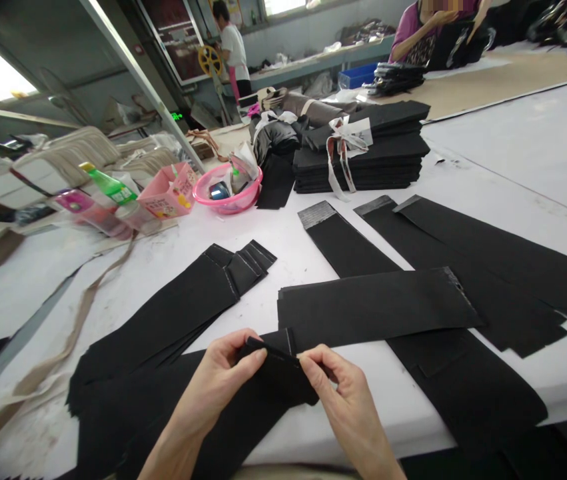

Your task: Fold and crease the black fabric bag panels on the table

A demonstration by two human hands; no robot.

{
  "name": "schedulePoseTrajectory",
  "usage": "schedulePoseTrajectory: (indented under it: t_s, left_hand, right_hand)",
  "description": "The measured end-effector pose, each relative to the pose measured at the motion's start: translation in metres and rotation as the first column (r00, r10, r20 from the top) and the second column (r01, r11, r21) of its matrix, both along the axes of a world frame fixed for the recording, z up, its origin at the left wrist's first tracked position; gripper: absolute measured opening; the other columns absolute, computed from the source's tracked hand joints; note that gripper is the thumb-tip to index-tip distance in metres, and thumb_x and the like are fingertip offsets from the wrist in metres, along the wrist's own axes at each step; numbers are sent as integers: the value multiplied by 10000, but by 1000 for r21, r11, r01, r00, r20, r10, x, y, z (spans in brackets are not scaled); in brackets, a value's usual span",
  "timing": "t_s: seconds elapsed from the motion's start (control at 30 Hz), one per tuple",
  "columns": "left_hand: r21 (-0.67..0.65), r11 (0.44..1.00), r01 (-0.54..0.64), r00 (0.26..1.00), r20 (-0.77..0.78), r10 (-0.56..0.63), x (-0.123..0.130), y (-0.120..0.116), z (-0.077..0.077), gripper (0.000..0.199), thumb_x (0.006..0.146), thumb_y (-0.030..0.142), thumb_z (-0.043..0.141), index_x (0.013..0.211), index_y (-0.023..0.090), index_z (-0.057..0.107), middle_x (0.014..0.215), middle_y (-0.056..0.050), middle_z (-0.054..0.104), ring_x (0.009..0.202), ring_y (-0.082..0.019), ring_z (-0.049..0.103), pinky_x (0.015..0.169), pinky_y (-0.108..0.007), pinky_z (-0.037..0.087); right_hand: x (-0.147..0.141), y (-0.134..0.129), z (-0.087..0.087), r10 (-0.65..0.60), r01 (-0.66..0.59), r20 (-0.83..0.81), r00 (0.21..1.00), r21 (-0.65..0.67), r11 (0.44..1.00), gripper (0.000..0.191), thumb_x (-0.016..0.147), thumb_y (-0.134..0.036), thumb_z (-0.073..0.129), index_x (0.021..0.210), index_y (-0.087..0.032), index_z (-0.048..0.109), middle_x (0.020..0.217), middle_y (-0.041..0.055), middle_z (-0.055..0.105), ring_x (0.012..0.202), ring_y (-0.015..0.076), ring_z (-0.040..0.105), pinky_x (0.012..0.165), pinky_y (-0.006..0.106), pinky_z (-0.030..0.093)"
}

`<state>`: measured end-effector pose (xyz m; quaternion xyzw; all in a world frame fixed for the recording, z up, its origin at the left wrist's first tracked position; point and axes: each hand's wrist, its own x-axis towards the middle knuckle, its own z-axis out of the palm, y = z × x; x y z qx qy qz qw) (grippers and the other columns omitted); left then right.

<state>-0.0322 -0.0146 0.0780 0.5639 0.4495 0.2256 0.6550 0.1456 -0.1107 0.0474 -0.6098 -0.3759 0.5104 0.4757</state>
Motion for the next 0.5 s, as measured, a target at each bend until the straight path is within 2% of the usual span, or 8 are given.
schedulePoseTrajectory:
  t_s: [0.17,0.27,0.5]
  left_hand:
    - [-21,1000,-8,1000,21,8,-1,-1,-1,220,855,338,638,756,146,597,688,12,506,661,-107,408,600,-199,362]
    - [-14,1000,5,1000,14,-5,-1,-1,2,221,857,346,640,770,146,604,685,17,503,655,-99,407,595,-191,361]
    - [-60,996,60,995,-81,-65,5,-2,11,262,733,368,770,810,135,677,622,3,584,554,-89,456,500,-186,336]
  right_hand:
    - [1,-1,-1,-11,11,-1,1000,28,1000,260,925,-455,564,841,-222,644,745,-25,553,711,141,494,640,235,393]
    - [-1,-1,0,-32,28,52,998,66,997,245,929,-431,567,820,-222,636,730,-30,543,701,137,497,642,235,394]
    - [-7,0,7,-40,12,159,986,178,984,212,943,-360,560,790,-220,603,734,-35,524,691,125,487,649,234,384]
